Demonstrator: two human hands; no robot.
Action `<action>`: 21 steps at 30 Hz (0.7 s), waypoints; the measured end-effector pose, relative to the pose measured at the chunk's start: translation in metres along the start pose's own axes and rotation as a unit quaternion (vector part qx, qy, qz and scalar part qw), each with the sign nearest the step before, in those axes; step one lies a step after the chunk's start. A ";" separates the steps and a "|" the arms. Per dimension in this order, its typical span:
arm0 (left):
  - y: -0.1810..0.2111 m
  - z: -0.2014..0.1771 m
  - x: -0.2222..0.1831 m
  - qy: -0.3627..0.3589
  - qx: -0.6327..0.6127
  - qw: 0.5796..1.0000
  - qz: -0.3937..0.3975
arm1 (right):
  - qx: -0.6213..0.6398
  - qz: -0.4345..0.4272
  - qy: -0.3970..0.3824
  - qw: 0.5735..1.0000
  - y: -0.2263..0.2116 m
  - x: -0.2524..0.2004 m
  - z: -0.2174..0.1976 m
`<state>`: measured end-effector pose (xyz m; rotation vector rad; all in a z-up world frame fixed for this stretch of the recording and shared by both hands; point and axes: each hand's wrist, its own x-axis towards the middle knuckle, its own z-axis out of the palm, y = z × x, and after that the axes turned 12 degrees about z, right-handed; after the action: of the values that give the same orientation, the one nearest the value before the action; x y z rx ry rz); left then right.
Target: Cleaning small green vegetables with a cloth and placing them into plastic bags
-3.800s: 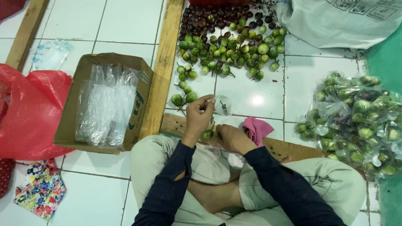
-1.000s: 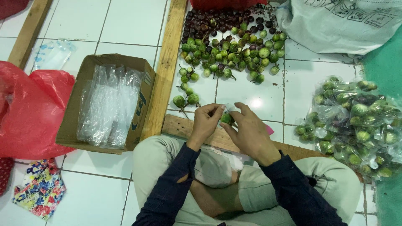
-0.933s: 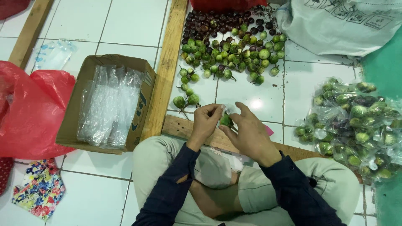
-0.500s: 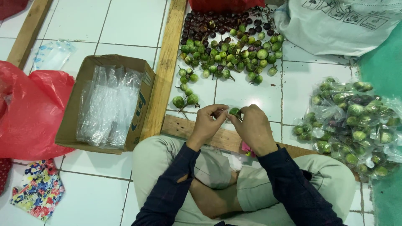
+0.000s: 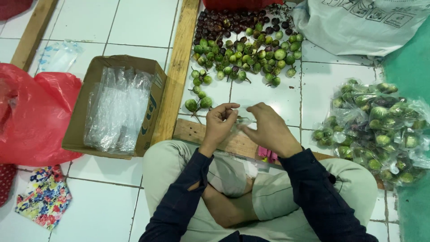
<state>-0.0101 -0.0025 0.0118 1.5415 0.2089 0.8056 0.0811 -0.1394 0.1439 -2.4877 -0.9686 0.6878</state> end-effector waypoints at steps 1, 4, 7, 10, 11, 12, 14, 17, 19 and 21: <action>0.004 -0.001 -0.001 0.000 0.001 1.000 0.001 | 0.001 -0.001 0.001 1.000 0.003 0.002 0.008; 0.015 -0.003 0.000 0.007 -0.004 1.000 0.011 | -0.079 -0.015 -0.025 0.996 0.015 0.010 0.026; 0.016 -0.009 -0.001 0.005 -0.027 0.999 0.023 | -0.062 -0.033 0.031 0.997 0.024 0.012 0.033; 0.022 -0.017 -0.006 -0.040 -0.033 0.996 0.072 | -0.009 -0.030 0.082 0.996 0.020 0.005 0.029; 0.027 -0.019 -0.010 -0.085 0.012 0.994 0.071 | 0.028 -0.034 0.099 0.994 0.018 0.003 0.029; 0.032 -0.021 -0.012 -0.131 0.058 0.987 0.071 | 0.066 -0.038 0.118 0.990 0.016 0.002 0.028; 0.024 -0.006 -0.020 -0.137 0.056 0.987 0.060 | 0.071 -0.051 0.120 0.989 0.016 0.001 0.036; -0.014 0.002 -0.036 -0.149 0.018 0.988 0.025 | 0.088 -0.084 0.123 0.985 0.015 -0.005 0.038; -0.035 0.005 -0.045 -0.158 -0.017 0.987 0.000 | 0.103 -0.101 0.126 0.982 0.018 -0.011 0.032; -0.041 0.005 -0.046 -0.146 -0.052 0.988 0.000 | 0.137 -0.112 0.169 0.970 0.022 -0.015 0.019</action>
<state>-0.0276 -0.0264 -0.0428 1.5393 -0.0481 0.5713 0.0723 -0.1618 0.1215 -2.1206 -0.9322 0.2884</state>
